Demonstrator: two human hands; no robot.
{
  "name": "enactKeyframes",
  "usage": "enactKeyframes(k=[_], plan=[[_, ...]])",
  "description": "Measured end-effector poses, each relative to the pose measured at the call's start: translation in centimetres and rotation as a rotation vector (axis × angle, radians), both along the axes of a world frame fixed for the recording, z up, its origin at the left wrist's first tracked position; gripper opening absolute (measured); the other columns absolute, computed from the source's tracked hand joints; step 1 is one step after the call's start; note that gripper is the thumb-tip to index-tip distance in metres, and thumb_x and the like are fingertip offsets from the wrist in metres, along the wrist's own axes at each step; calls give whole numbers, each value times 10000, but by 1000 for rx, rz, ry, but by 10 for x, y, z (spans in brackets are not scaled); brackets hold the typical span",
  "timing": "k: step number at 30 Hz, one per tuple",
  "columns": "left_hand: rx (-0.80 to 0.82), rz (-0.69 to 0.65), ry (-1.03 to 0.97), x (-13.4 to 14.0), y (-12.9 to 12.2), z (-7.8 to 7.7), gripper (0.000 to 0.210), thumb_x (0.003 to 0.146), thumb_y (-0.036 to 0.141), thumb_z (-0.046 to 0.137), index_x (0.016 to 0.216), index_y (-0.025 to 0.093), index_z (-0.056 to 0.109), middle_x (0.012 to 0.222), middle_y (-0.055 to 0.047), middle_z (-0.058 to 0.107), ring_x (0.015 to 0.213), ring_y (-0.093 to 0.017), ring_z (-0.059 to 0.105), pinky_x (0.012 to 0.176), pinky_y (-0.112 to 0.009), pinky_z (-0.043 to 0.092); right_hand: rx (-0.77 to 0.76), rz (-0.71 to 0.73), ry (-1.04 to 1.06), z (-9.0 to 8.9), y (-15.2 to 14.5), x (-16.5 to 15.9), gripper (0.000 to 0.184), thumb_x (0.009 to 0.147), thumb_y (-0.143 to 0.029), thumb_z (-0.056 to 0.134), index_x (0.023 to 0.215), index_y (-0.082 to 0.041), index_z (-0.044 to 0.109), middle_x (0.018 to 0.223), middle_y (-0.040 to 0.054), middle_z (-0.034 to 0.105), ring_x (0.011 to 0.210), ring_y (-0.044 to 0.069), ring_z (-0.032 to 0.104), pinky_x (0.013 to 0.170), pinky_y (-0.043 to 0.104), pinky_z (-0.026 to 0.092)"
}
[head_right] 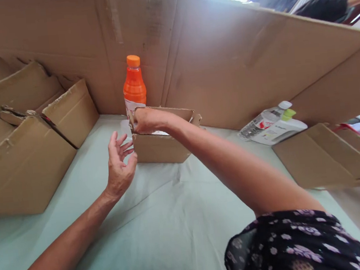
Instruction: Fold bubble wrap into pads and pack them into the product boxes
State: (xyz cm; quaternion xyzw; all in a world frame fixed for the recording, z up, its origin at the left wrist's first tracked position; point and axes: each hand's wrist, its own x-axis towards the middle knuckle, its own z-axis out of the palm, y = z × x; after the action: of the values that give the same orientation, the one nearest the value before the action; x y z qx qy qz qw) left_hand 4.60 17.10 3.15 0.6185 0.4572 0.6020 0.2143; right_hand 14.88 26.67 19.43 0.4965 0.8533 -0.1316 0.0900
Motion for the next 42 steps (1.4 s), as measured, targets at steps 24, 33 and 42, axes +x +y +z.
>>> enactKeyframes(k=[24, 33, 42], plan=[[-162, -8, -85, -15, 8, -4, 638, 857, 202, 619, 1475, 222, 461, 1433, -147, 587, 1290, -271, 607, 1011, -445, 577, 677, -286, 777, -24, -70, 108, 197, 936, -281, 571, 1036, -225, 732, 1041, 33, 760, 960, 189, 692, 881, 331, 517], [-371, -40, -41, -22, 11, -12, 625, 756, 297, 724, 1363, 238, 583, 1374, -109, 638, 1272, -300, 629, 999, -445, 600, 366, -743, 1004, -155, -117, 163, 700, 736, -326, 715, 1395, -170, 539, 1427, 171, 619, 1194, 292, 644, 913, 431, 566], [-374, -384, -92, 68, -41, -18, 683, 771, 259, 646, 1436, 167, 527, 1415, -142, 619, 1274, -272, 624, 1094, -437, 532, 483, -969, 1070, -157, -202, 201, 566, 798, -456, 695, 1287, -192, 586, 1218, 120, 698, 907, 241, 681, 785, 407, 601]])
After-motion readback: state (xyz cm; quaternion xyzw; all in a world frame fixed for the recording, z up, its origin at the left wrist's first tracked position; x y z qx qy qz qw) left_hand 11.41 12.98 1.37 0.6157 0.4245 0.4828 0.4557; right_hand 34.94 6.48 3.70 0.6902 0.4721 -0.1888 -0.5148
